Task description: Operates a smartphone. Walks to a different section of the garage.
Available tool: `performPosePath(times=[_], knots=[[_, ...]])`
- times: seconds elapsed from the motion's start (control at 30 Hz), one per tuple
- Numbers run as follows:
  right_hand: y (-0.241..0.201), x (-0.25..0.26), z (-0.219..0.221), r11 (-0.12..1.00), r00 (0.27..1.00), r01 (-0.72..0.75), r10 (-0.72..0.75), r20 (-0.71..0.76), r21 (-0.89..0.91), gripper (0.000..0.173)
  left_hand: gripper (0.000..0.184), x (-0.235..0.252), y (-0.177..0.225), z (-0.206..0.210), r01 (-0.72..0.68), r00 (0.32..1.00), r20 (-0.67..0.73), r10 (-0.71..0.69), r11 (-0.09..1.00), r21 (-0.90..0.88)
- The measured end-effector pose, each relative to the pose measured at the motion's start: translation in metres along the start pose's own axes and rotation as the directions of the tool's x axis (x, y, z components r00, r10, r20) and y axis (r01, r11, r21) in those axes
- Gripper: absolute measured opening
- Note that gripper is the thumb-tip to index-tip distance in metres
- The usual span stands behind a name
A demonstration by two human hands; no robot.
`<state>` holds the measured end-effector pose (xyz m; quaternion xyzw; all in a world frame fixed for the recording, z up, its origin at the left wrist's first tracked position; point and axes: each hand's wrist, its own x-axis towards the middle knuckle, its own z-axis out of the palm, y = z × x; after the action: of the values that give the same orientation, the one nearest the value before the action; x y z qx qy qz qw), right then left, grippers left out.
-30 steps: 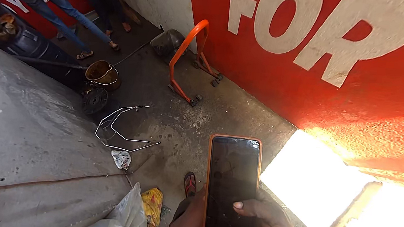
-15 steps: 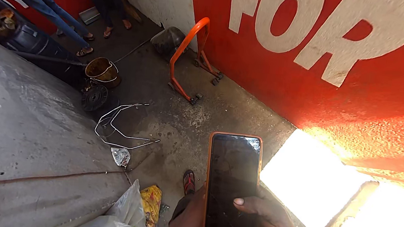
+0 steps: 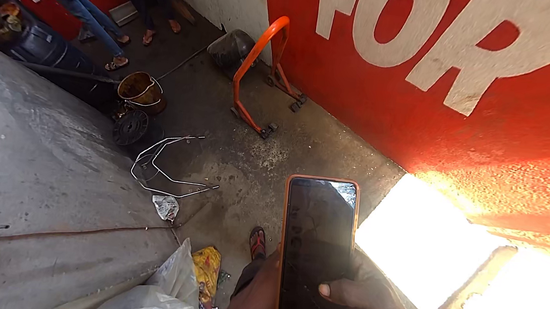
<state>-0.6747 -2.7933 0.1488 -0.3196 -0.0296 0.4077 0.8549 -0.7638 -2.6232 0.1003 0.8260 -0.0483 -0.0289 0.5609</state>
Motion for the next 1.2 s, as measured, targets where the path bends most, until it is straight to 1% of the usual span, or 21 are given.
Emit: performPosePath(times=[0.07, 0.2, 0.27, 0.33, 0.43, 0.53, 0.73, 0.83, 0.93, 0.97, 1.03, 1.2], knots=[[-0.001, 0.000, 0.000, 1.000, 1.000, -0.002, 0.002, 0.002, 0.008, 0.045, 0.071, 0.002, 0.002, 0.000, -0.007, 1.000, -0.012, 0.007, 1.000, -0.010], [-0.002, 0.000, 0.000, 1.000, 1.000, -0.003, 0.003, 0.005, 0.012, 0.044, 0.071, 0.004, 0.005, -0.002, 0.022, 1.000, -0.002, -0.022, 0.999, -0.024], [-0.002, 0.000, 0.000, 1.000, 1.000, 0.002, -0.002, 0.011, 0.003, 0.045, 0.069, 0.004, 0.004, -0.001, -0.003, 1.000, -0.010, 0.002, 1.000, -0.026], [-0.003, 0.000, 0.000, 1.000, 1.000, 0.003, -0.003, 0.010, 0.003, 0.046, 0.068, 0.004, 0.003, 0.000, -0.016, 1.000, -0.016, 0.015, 1.000, -0.015], [-0.003, 0.000, 0.000, 1.000, 1.000, 0.001, -0.001, 0.010, 0.004, 0.047, 0.070, 0.001, 0.002, 0.001, 0.004, 1.000, 0.001, -0.004, 1.000, 0.009], [-0.004, -0.001, 0.000, 1.000, 1.000, 0.002, -0.002, 0.016, -0.007, 0.048, 0.066, 0.003, 0.008, 0.000, 0.005, 1.000, -0.013, -0.005, 1.000, 0.012], [-0.004, -0.003, 0.000, 1.000, 1.000, 0.000, 0.000, 0.015, 0.003, 0.047, 0.065, 0.001, 0.010, 0.000, -0.010, 1.000, -0.026, 0.010, 1.000, 0.011], [-0.003, -0.003, 0.000, 1.000, 1.000, -0.001, 0.001, 0.008, 0.000, 0.047, 0.059, 0.000, 0.021, -0.003, -0.023, 0.999, -0.047, 0.022, 1.000, -0.005], [-0.003, -0.004, 0.001, 1.000, 1.000, -0.008, 0.008, 0.001, 0.001, 0.048, 0.063, -0.002, 0.002, 0.006, -0.062, 0.996, -0.057, 0.061, 0.998, -0.008], [-0.003, -0.004, 0.000, 1.000, 1.000, -0.011, 0.011, 0.002, 0.001, 0.048, 0.064, -0.003, 0.000, 0.007, -0.054, 0.997, -0.054, 0.053, 0.999, -0.006], [-0.003, -0.004, 0.000, 1.000, 1.000, -0.012, 0.012, 0.005, 0.003, 0.047, 0.065, -0.002, 0.004, 0.005, -0.017, 0.999, -0.032, 0.017, 1.000, -0.011], [-0.003, -0.004, 0.000, 1.000, 1.000, -0.020, 0.020, 0.009, 0.004, 0.046, 0.064, 0.000, 0.009, 0.004, -0.013, 1.000, -0.028, 0.013, 1.000, -0.011]])
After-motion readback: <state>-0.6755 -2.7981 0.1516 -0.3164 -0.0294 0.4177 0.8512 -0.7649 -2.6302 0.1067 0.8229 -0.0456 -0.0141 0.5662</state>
